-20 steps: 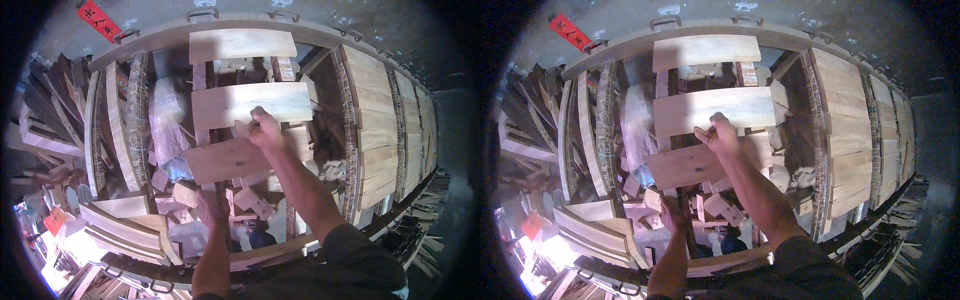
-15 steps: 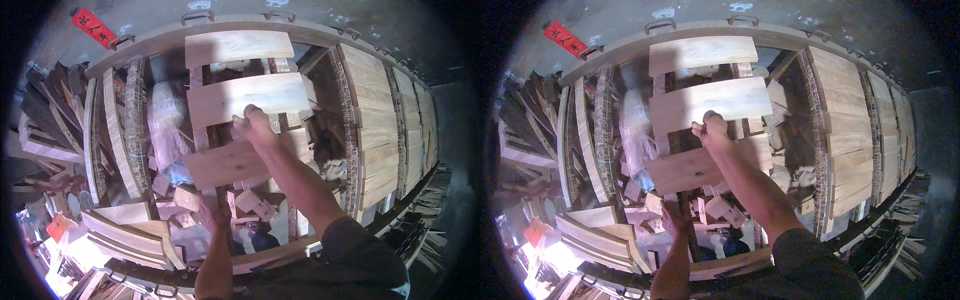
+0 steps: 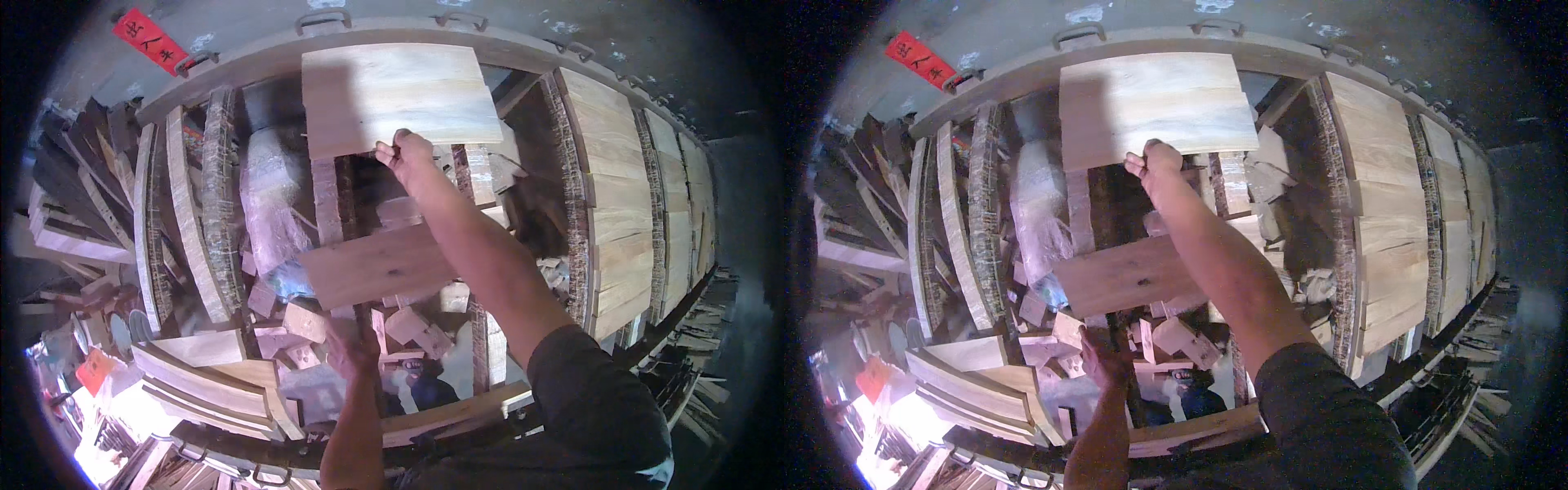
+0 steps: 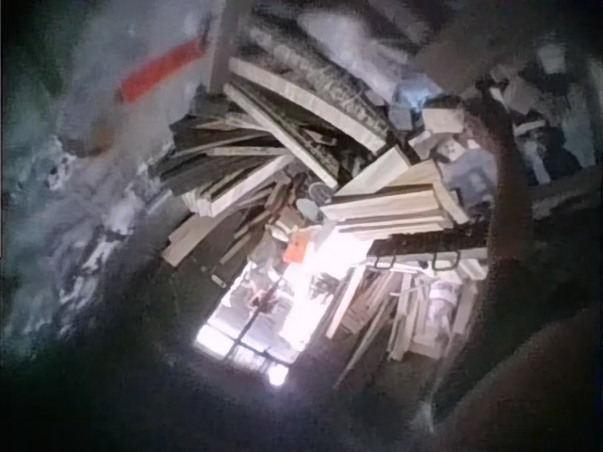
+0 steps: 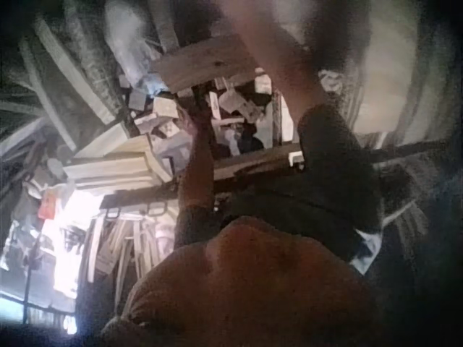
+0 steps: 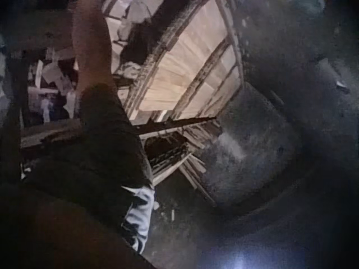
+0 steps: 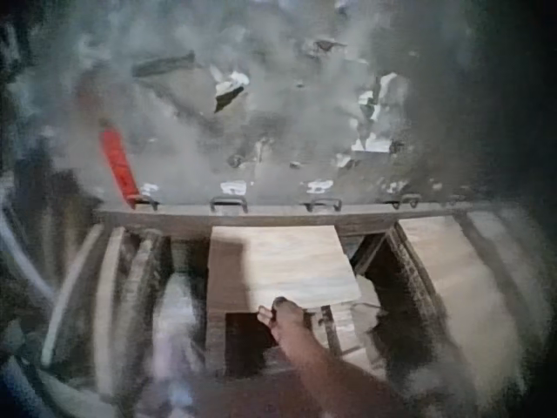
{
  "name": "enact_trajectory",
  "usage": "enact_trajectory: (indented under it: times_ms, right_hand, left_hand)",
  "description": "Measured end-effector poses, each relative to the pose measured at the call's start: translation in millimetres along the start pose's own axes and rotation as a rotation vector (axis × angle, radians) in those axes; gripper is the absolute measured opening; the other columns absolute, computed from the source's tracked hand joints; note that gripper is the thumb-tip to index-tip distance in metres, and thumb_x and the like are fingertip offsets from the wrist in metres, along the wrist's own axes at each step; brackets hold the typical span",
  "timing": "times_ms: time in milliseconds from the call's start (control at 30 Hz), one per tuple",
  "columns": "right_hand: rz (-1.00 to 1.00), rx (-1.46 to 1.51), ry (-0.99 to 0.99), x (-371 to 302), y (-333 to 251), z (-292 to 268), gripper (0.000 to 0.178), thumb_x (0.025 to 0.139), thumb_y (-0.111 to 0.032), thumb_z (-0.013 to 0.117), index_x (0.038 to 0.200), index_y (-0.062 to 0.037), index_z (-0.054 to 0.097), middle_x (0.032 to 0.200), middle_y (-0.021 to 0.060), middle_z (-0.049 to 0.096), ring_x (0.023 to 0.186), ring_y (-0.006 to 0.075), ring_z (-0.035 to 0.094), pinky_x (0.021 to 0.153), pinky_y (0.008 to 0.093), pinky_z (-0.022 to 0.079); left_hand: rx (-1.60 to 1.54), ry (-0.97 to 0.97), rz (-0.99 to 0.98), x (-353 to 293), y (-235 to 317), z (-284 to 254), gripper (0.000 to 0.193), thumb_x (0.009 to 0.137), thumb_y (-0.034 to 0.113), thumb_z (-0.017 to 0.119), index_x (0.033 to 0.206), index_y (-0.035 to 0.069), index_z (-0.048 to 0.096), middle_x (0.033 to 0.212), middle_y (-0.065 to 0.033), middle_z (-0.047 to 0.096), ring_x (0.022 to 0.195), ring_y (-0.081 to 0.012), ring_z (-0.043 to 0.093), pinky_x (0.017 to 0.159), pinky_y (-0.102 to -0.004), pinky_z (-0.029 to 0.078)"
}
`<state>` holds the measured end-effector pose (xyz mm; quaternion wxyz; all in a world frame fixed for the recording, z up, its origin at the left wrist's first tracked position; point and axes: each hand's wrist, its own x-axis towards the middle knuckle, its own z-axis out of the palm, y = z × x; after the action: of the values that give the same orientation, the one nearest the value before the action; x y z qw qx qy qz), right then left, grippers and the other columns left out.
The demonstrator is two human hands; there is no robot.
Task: The person repeatedly picks up wooden planks from a pile on the floor and places them onto a metal rack. They handle the planks one at a time, arranging them in a stack on the rack throughout the clip.
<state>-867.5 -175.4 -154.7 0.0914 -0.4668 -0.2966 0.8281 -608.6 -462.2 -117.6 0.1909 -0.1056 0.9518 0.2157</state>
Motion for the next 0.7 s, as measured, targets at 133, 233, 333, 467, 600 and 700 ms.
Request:
enact_trajectory:
  times_ms: [133, 233, 333, 467, 600, 700]
  right_hand:
    - [0.016, 0.014, -0.038, 7.1, 9.6, -2.9, 0.014, 0.101, -0.005, 0.044, 0.093, -0.0031, 0.055, 0.085, 0.0125, 0.054, 0.069, 0.0304, 0.064, 0.063, 0.0466, 0.059]
    - [0.035, 0.010, 0.039, -7.6, 5.6, 13.2, 0.013, 0.100, -0.005, 0.045, 0.090, -0.0034, 0.054, 0.083, 0.0116, 0.054, 0.067, 0.0300, 0.064, 0.058, 0.0446, 0.058]
    - [0.000, 0.013, 0.045, -4.2, 9.6, 7.9, 0.010, 0.100, -0.006, 0.048, 0.093, -0.0028, 0.055, 0.084, 0.0114, 0.057, 0.064, 0.0298, 0.063, 0.055, 0.0427, 0.057]
    - [-0.056, 0.074, 0.035, 2.3, 19.0, 6.1, 0.010, 0.100, -0.006, 0.048, 0.098, -0.0010, 0.056, 0.087, 0.0127, 0.059, 0.068, 0.0308, 0.064, 0.052, 0.0416, 0.056]
    - [-0.087, 0.087, 0.046, -4.4, 26.7, 6.9, 0.012, 0.101, -0.007, 0.049, 0.108, 0.0023, 0.053, 0.101, 0.0183, 0.062, 0.072, 0.0326, 0.064, 0.052, 0.0398, 0.057]
    - [-0.139, 0.089, -0.074, 12.5, 20.7, -9.0, 0.019, 0.103, -0.008, 0.046, 0.116, 0.0062, 0.050, 0.102, 0.0218, 0.061, 0.075, 0.0326, 0.064, 0.048, 0.0381, 0.055]
  left_hand:
    - [-0.046, 0.010, 0.038, 2.6, -4.1, 6.8, 0.092, 0.083, 0.044, 0.071, 0.149, -0.004, 0.030, 0.135, -0.0279, 0.054, 0.118, -0.0459, 0.056, 0.096, -0.0529, 0.046]
    - [-0.038, 0.010, 0.031, 1.7, -9.3, 8.1, 0.091, 0.083, 0.044, 0.070, 0.149, -0.005, 0.030, 0.136, -0.0289, 0.053, 0.118, -0.0463, 0.056, 0.096, -0.0534, 0.047]
    - [0.010, 0.040, 0.072, -5.2, -14.3, 11.7, 0.090, 0.084, 0.043, 0.070, 0.149, -0.005, 0.029, 0.137, -0.0296, 0.052, 0.118, -0.0471, 0.056, 0.095, -0.0540, 0.047]
    - [-0.046, 0.030, 0.097, 1.9, -15.0, 11.9, 0.090, 0.085, 0.042, 0.070, 0.149, -0.006, 0.028, 0.138, -0.0305, 0.051, 0.118, -0.0481, 0.055, 0.096, -0.0548, 0.046]
    - [-0.025, -0.058, -0.010, 0.3, -1.9, -3.9, 0.090, 0.085, 0.041, 0.071, 0.148, -0.007, 0.029, 0.137, -0.0303, 0.052, 0.118, -0.0481, 0.056, 0.096, -0.0551, 0.046]
    - [-0.047, -0.012, 0.045, 1.1, -28.7, 17.2, 0.099, 0.076, 0.042, 0.077, 0.150, -0.003, 0.029, 0.139, -0.0271, 0.052, 0.118, -0.0465, 0.056, 0.097, -0.0536, 0.047]
